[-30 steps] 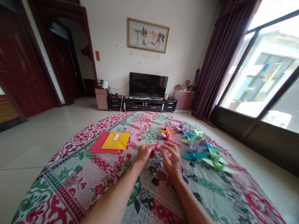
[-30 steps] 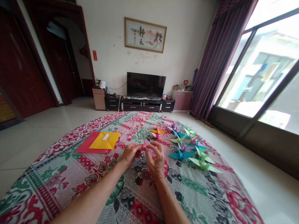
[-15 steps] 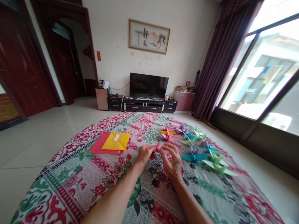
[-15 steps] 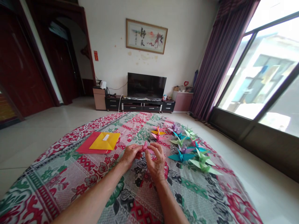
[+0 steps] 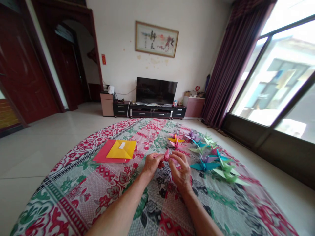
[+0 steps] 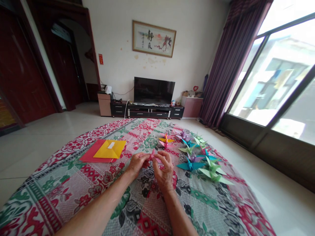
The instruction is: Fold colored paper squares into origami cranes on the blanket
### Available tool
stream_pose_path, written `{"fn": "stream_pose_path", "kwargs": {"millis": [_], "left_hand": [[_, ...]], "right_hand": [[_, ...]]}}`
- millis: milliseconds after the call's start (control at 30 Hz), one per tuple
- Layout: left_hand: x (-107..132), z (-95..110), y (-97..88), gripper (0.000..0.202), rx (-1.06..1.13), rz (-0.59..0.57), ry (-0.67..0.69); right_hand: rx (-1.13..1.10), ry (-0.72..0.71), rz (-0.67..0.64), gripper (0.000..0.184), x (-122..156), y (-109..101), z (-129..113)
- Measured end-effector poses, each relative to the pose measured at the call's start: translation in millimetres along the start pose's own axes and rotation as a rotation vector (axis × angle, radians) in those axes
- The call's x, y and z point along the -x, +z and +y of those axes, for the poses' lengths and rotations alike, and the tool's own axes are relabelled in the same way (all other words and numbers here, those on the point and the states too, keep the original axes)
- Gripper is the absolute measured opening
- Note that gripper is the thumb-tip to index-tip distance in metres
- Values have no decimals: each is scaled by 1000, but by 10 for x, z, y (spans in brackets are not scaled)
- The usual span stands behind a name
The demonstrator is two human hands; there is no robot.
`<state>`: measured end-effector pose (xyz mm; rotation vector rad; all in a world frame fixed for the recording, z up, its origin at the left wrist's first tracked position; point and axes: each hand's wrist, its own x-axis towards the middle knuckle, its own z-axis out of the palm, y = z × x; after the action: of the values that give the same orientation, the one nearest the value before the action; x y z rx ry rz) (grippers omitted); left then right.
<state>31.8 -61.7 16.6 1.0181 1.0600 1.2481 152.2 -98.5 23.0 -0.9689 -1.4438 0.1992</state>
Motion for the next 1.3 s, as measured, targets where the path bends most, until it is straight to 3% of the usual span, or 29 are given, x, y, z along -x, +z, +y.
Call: {"fn": "stream_pose_path", "kwargs": {"millis": [267,367,433,533,633,733,900,1300], "left_hand": [[1,-11,7,14,-37,-1,-3],[-18,-39,-10,18,-97,40,59],[-20,-37,-31,23,-189,130,205],[22,14,-54,26,-352,249,568],[102,65,-38,22,-485,210,869],[159,48,8,19,-707,121,988],[143,-52,51,20,-916,33,1004],[79,-74,26,19,-901,39,980]], "right_hand": [[35,-20,-9,9,10,6,48],[27,-21,-7,9,11,6,53],[24,-22,4,9,10,6,67],[34,-17,24,8,6,7,105],[48,-21,33,8,1,7,148],[63,-41,35,9,-1,4,182],[78,-59,19,9,1,0,208],[61,-61,-11,9,0,13,193]]}}
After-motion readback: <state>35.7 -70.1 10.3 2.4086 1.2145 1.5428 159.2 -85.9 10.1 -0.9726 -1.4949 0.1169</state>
